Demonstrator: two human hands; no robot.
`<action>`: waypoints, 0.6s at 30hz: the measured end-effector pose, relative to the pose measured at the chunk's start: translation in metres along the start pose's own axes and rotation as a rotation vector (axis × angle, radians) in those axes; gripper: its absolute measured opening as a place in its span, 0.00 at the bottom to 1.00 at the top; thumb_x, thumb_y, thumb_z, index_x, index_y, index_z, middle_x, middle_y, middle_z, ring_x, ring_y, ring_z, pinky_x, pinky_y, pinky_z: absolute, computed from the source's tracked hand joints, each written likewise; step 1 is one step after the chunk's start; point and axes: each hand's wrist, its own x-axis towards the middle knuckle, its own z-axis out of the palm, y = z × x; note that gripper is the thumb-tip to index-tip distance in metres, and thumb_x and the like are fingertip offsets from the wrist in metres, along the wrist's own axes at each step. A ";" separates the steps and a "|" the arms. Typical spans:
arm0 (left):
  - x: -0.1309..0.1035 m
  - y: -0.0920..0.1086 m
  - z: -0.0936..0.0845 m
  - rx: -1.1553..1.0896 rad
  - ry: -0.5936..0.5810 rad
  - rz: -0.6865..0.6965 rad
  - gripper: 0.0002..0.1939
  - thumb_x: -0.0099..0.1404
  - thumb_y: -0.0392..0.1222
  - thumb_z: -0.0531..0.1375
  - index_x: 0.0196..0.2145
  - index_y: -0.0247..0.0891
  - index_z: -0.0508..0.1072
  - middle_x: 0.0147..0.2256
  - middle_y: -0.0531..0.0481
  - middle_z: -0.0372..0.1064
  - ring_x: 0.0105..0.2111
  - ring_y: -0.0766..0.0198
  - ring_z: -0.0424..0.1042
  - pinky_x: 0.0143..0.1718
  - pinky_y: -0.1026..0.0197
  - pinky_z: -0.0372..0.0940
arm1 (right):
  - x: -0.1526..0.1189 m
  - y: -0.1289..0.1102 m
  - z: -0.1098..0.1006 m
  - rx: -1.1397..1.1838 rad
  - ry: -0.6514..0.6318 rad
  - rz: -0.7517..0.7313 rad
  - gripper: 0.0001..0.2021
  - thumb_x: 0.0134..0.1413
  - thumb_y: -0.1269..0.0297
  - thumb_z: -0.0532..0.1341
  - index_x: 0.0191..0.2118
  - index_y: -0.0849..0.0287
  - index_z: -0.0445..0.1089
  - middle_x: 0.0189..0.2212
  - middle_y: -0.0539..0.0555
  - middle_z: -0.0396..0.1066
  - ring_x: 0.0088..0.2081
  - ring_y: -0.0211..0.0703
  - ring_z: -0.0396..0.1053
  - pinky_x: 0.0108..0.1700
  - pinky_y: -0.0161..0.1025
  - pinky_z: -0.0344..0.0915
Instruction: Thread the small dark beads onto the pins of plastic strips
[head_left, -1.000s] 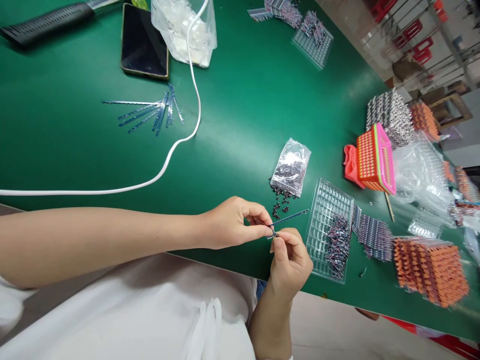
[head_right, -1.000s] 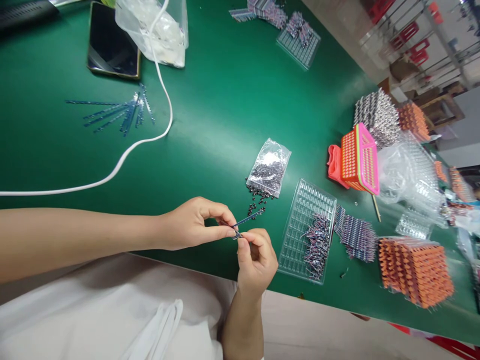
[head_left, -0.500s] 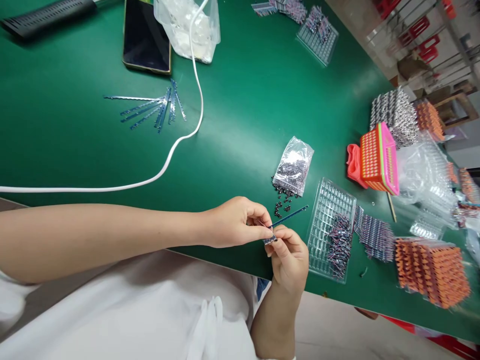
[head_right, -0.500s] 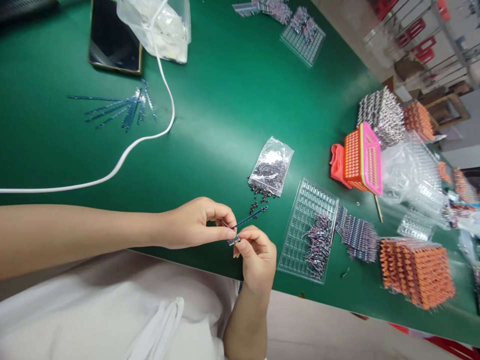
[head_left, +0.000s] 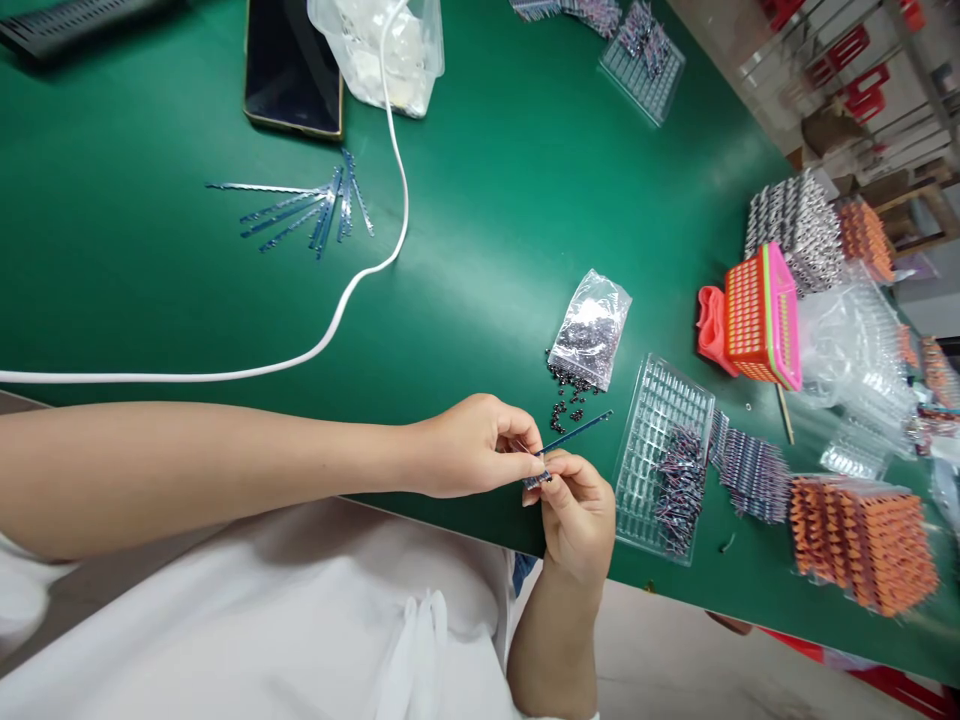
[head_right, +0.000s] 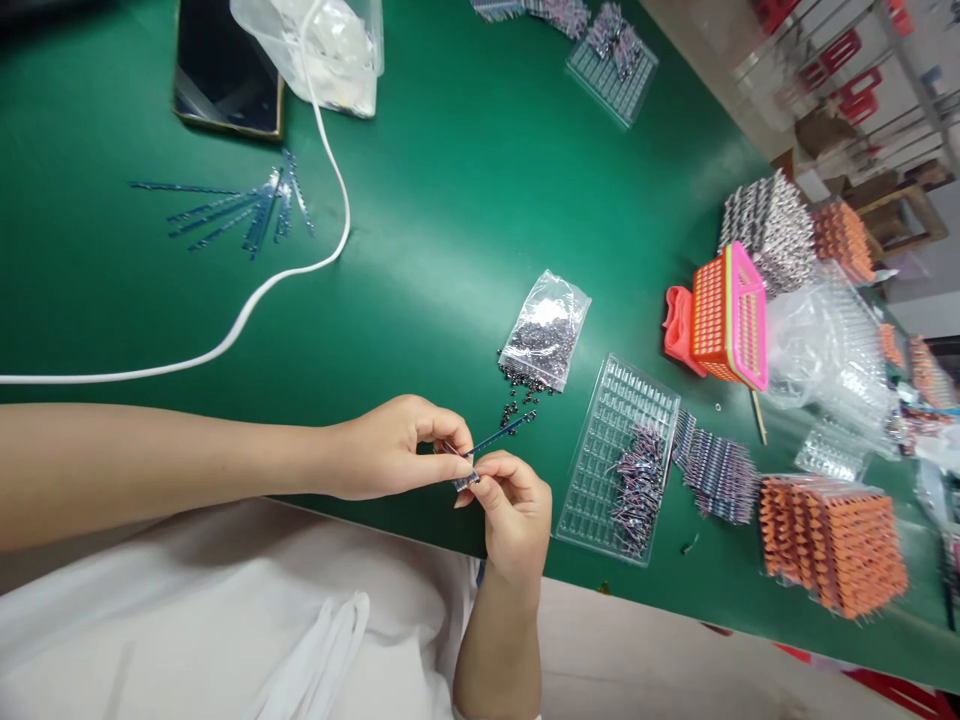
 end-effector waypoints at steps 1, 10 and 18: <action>0.000 0.000 0.000 0.001 -0.001 0.003 0.09 0.61 0.43 0.60 0.29 0.35 0.75 0.28 0.50 0.76 0.30 0.64 0.71 0.30 0.66 0.62 | 0.000 0.000 0.000 -0.001 -0.001 0.000 0.03 0.55 0.64 0.68 0.33 0.57 0.76 0.29 0.48 0.71 0.23 0.34 0.71 0.25 0.33 0.69; -0.001 -0.002 0.001 0.035 0.014 0.048 0.10 0.63 0.42 0.59 0.28 0.35 0.75 0.27 0.51 0.76 0.28 0.66 0.70 0.29 0.67 0.61 | -0.001 0.002 0.000 -0.085 0.028 -0.008 0.07 0.54 0.60 0.69 0.32 0.58 0.74 0.28 0.49 0.70 0.25 0.36 0.71 0.25 0.35 0.71; 0.000 -0.002 0.000 0.035 -0.029 0.062 0.08 0.62 0.40 0.59 0.28 0.34 0.75 0.27 0.50 0.76 0.28 0.66 0.70 0.29 0.67 0.60 | -0.001 0.002 -0.004 -0.066 -0.032 0.032 0.07 0.53 0.60 0.69 0.32 0.57 0.75 0.29 0.49 0.72 0.24 0.36 0.72 0.25 0.36 0.73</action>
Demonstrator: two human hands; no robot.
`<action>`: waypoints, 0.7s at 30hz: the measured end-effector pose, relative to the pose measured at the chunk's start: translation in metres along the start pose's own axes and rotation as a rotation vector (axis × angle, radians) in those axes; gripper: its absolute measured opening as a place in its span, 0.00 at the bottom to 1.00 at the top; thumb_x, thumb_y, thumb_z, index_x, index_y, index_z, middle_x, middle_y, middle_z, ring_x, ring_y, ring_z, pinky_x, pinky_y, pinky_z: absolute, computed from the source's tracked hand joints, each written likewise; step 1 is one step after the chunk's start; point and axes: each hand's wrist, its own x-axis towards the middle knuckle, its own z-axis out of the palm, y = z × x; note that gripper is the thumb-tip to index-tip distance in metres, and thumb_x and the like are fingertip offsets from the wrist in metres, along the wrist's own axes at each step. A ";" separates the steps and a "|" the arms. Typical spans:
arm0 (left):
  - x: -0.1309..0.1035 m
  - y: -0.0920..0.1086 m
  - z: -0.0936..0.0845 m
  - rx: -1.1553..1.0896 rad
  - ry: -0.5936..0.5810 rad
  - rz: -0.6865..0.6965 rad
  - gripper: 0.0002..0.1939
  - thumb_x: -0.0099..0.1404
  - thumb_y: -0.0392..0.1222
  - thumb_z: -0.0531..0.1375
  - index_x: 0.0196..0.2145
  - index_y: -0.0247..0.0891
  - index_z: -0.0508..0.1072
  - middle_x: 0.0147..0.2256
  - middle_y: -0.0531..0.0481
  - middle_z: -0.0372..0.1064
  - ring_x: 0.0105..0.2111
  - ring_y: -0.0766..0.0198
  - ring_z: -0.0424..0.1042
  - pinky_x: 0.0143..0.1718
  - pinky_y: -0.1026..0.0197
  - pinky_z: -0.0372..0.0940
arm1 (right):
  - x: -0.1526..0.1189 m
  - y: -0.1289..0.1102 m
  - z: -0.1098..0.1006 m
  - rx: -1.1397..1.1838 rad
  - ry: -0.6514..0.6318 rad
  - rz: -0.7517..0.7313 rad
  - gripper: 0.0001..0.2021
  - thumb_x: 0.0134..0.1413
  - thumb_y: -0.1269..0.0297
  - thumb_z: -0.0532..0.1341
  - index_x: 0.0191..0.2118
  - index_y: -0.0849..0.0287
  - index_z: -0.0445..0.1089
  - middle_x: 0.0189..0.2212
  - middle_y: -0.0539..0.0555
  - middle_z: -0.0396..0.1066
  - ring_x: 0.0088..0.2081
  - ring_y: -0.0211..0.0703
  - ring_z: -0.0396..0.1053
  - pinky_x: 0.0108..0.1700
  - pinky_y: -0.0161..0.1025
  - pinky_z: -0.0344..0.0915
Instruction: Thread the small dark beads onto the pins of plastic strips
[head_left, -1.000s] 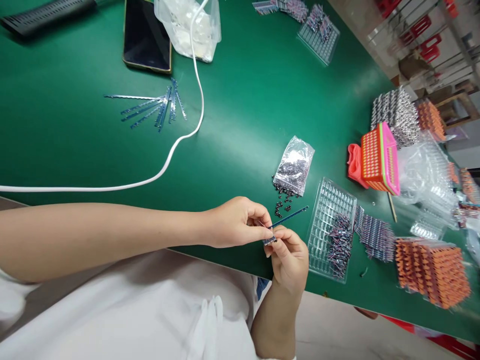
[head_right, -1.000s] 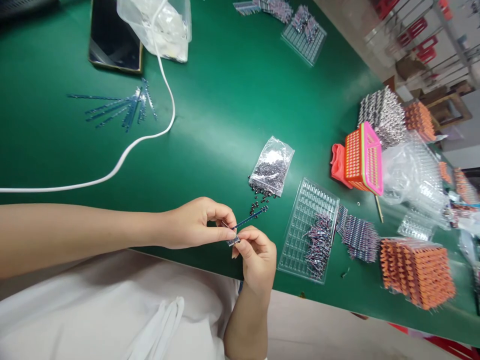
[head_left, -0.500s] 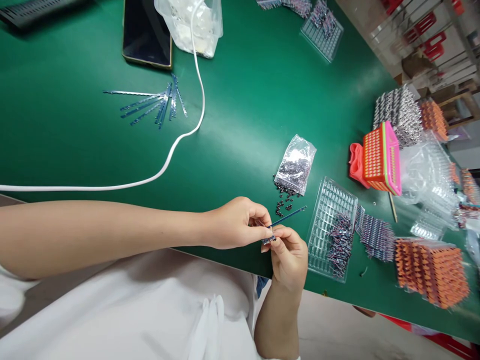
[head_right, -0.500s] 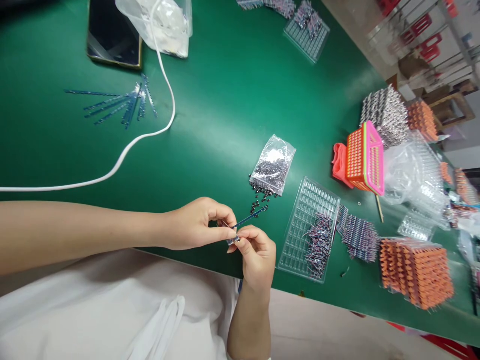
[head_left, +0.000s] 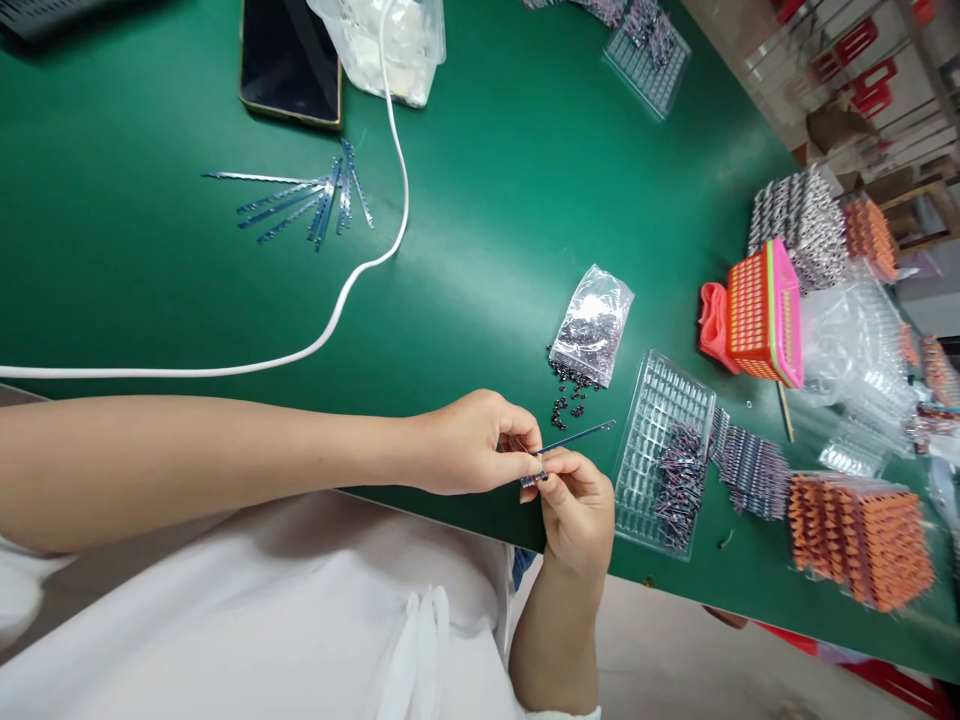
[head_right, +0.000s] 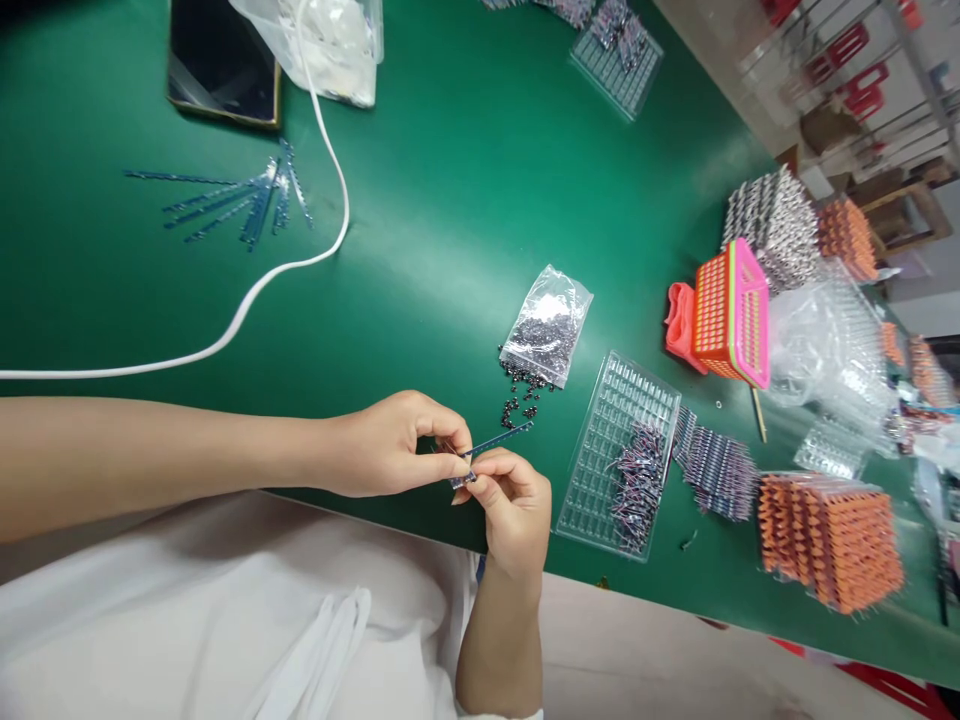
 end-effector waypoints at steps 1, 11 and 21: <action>0.000 0.000 0.000 0.004 -0.005 -0.004 0.09 0.62 0.40 0.58 0.28 0.34 0.75 0.27 0.50 0.76 0.28 0.66 0.70 0.29 0.67 0.60 | 0.000 0.000 0.000 0.003 -0.007 0.004 0.07 0.53 0.61 0.69 0.32 0.57 0.75 0.29 0.49 0.72 0.24 0.36 0.72 0.25 0.36 0.73; -0.001 0.000 -0.001 0.040 -0.007 0.015 0.10 0.62 0.40 0.58 0.28 0.34 0.76 0.28 0.49 0.76 0.29 0.65 0.70 0.29 0.66 0.60 | 0.003 -0.003 0.001 0.029 -0.018 0.028 0.06 0.52 0.61 0.70 0.31 0.56 0.76 0.28 0.49 0.72 0.24 0.36 0.71 0.24 0.35 0.73; 0.000 -0.001 -0.001 0.076 0.005 0.012 0.11 0.63 0.42 0.58 0.28 0.33 0.76 0.27 0.49 0.76 0.29 0.64 0.70 0.30 0.65 0.60 | 0.001 -0.001 -0.001 0.095 -0.020 0.058 0.03 0.52 0.64 0.70 0.33 0.54 0.78 0.29 0.49 0.73 0.24 0.35 0.72 0.26 0.34 0.72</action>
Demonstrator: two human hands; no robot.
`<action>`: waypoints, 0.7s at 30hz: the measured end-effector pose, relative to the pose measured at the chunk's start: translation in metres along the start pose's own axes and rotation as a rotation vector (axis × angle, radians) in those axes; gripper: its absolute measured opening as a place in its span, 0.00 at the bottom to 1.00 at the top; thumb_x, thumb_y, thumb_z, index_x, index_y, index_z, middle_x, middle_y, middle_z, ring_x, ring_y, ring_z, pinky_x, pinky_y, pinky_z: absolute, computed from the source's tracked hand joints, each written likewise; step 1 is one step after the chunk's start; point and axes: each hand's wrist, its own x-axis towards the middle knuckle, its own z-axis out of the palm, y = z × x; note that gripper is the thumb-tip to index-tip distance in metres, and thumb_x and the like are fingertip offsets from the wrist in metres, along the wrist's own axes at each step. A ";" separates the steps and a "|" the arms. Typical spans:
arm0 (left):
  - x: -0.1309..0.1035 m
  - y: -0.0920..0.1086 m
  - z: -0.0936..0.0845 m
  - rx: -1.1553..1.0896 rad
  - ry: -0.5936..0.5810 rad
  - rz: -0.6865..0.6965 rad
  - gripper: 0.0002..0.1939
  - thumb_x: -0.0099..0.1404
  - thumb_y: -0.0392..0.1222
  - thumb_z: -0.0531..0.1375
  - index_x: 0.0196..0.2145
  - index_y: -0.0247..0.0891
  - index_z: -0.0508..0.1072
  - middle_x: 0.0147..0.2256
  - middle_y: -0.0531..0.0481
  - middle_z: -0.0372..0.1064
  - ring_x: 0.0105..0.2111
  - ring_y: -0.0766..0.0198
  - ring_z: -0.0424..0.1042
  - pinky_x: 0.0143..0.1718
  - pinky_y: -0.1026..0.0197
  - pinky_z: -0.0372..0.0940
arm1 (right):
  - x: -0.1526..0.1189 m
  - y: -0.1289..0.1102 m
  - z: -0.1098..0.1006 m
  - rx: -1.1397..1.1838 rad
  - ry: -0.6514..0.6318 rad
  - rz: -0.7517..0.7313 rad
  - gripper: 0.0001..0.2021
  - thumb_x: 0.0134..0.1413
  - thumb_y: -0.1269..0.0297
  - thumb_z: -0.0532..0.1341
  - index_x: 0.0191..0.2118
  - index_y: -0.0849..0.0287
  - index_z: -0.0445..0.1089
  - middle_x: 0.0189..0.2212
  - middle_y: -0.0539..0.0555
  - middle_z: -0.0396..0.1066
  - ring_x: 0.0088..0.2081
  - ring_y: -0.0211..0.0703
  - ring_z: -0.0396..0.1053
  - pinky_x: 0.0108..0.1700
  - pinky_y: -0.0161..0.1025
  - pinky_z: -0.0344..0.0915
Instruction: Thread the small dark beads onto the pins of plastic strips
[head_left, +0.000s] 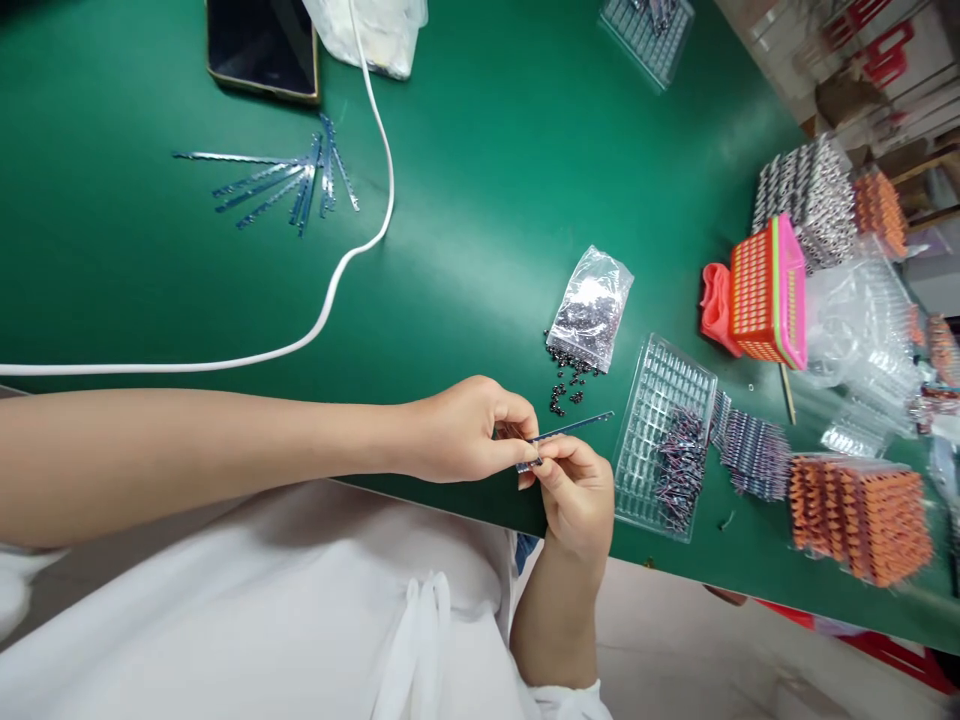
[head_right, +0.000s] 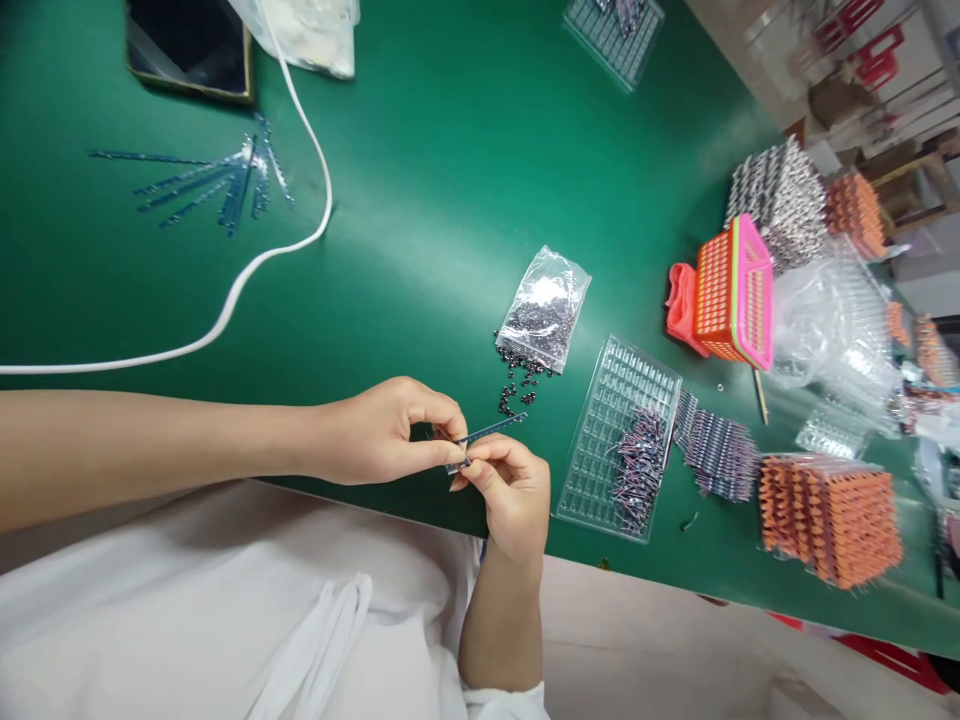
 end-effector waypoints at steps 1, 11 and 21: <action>0.000 0.000 0.000 0.006 0.003 -0.002 0.11 0.63 0.42 0.58 0.28 0.33 0.76 0.27 0.49 0.75 0.29 0.64 0.70 0.30 0.65 0.60 | 0.000 0.000 0.000 -0.003 0.010 0.002 0.03 0.52 0.64 0.70 0.33 0.54 0.78 0.30 0.49 0.74 0.24 0.35 0.72 0.26 0.34 0.72; 0.003 0.003 -0.004 0.067 0.096 -0.031 0.10 0.64 0.44 0.60 0.32 0.36 0.77 0.27 0.52 0.76 0.27 0.66 0.68 0.29 0.65 0.60 | 0.002 0.005 0.005 -0.148 0.197 -0.124 0.04 0.55 0.64 0.68 0.37 0.55 0.76 0.29 0.47 0.71 0.26 0.33 0.70 0.31 0.33 0.67; 0.007 0.002 -0.004 -0.045 0.060 -0.066 0.10 0.64 0.44 0.60 0.36 0.35 0.78 0.32 0.50 0.79 0.33 0.63 0.73 0.35 0.65 0.63 | 0.001 0.006 0.006 -0.142 0.234 -0.194 0.03 0.56 0.64 0.66 0.35 0.56 0.74 0.30 0.47 0.68 0.26 0.32 0.66 0.30 0.33 0.63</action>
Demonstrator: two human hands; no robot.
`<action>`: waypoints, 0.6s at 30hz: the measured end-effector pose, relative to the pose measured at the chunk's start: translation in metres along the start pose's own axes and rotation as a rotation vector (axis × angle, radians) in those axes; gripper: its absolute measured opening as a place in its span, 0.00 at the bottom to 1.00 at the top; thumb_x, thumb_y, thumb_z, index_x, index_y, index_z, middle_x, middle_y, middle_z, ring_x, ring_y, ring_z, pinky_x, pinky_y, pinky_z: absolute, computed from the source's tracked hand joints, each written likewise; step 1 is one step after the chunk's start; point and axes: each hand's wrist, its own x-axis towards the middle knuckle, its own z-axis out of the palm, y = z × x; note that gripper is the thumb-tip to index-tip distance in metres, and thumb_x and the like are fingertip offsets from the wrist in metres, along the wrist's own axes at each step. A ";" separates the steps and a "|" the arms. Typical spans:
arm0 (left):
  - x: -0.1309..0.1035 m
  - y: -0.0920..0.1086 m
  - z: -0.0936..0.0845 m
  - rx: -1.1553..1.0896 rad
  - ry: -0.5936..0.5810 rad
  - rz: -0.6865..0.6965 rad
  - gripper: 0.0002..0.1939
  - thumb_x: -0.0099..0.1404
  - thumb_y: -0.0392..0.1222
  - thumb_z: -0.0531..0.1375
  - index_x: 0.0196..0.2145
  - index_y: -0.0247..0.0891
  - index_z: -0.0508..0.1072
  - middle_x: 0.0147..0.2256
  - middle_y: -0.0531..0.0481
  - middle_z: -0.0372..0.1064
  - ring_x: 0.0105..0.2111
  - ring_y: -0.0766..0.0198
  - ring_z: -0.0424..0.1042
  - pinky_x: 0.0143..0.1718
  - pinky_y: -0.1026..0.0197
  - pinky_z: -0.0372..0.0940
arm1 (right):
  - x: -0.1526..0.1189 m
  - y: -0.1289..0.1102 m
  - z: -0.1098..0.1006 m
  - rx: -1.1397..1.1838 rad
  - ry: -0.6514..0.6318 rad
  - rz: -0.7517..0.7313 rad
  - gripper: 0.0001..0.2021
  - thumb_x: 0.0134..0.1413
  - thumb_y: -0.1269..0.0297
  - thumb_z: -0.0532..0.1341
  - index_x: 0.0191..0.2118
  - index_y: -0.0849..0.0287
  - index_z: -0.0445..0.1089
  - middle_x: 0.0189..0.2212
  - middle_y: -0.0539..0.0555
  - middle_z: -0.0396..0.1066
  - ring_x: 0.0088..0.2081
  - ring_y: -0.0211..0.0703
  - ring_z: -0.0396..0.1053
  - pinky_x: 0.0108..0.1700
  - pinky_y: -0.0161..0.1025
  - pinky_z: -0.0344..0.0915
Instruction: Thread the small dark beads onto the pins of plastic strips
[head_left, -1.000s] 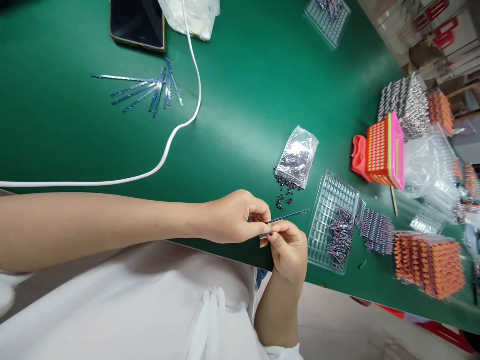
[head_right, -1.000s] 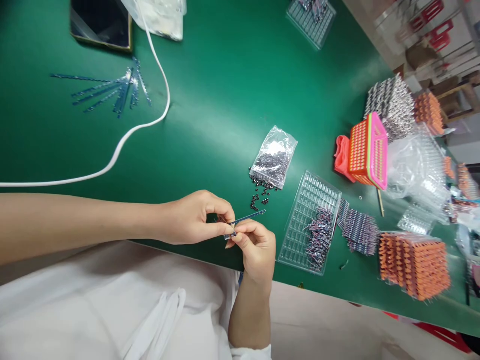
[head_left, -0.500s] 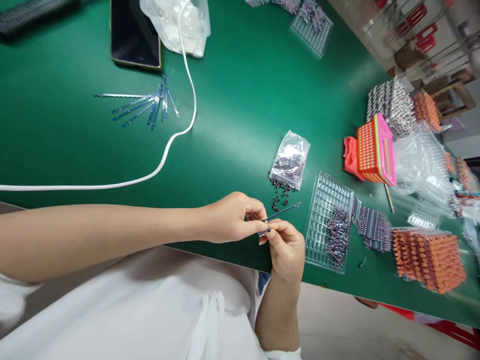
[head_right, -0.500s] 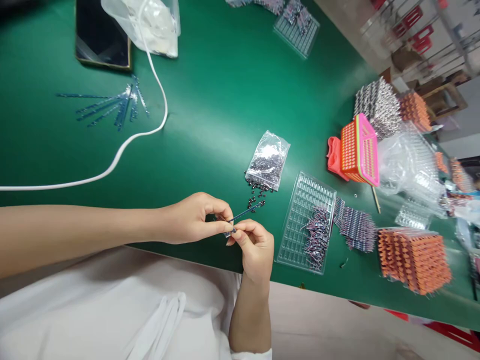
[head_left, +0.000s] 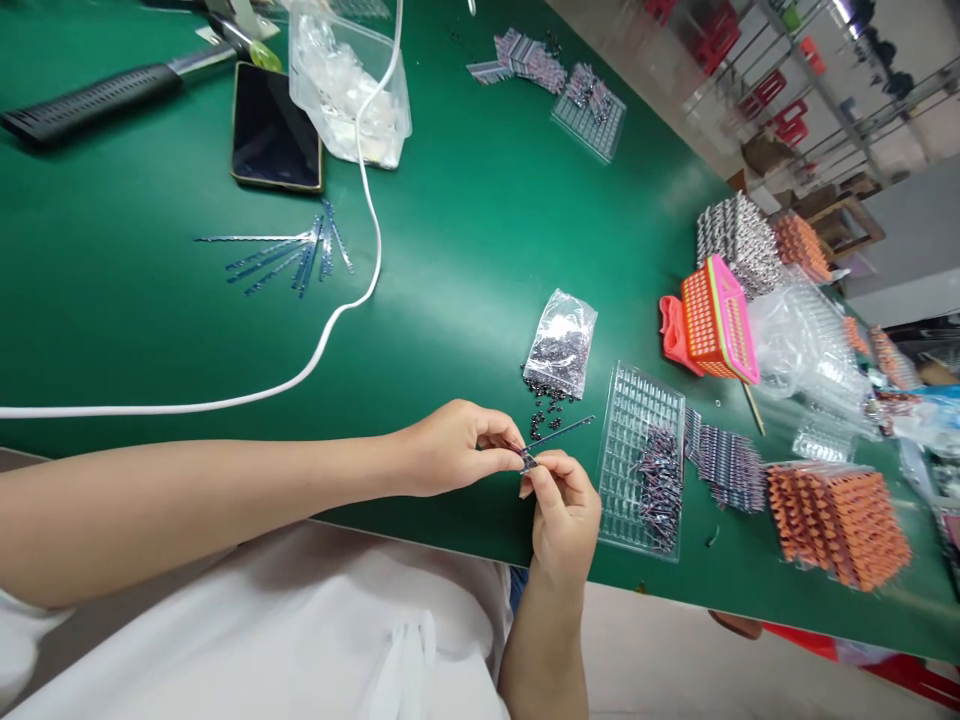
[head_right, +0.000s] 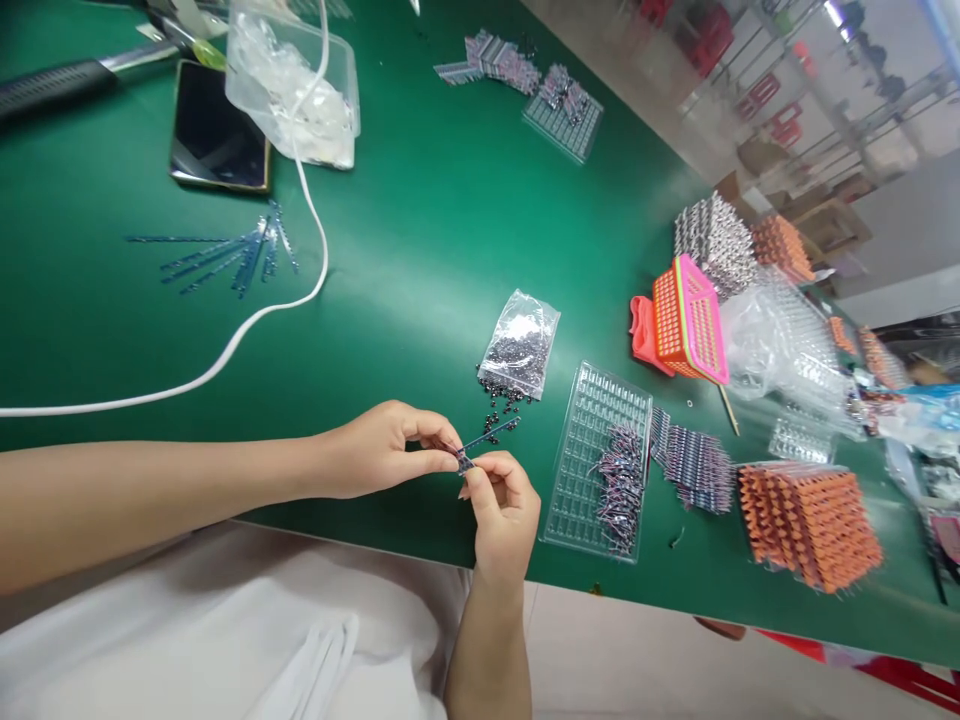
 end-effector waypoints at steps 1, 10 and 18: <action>0.000 0.000 0.000 0.010 0.002 0.008 0.10 0.64 0.44 0.60 0.35 0.36 0.78 0.31 0.51 0.78 0.32 0.64 0.72 0.34 0.65 0.63 | 0.000 0.000 0.000 0.010 -0.003 0.009 0.03 0.56 0.64 0.66 0.35 0.56 0.74 0.30 0.47 0.68 0.26 0.32 0.66 0.29 0.33 0.63; -0.002 0.000 -0.006 0.128 -0.134 0.075 0.12 0.67 0.47 0.56 0.34 0.38 0.77 0.32 0.53 0.76 0.33 0.63 0.70 0.35 0.64 0.60 | -0.001 -0.002 0.000 0.197 -0.141 0.113 0.05 0.53 0.62 0.69 0.33 0.56 0.76 0.28 0.48 0.70 0.24 0.32 0.65 0.27 0.33 0.62; 0.001 0.001 -0.012 0.139 -0.227 0.063 0.14 0.67 0.50 0.57 0.33 0.38 0.75 0.30 0.54 0.72 0.31 0.65 0.67 0.34 0.65 0.59 | -0.001 0.001 -0.001 0.168 -0.126 0.125 0.08 0.51 0.59 0.69 0.32 0.57 0.75 0.23 0.47 0.69 0.21 0.33 0.64 0.24 0.32 0.60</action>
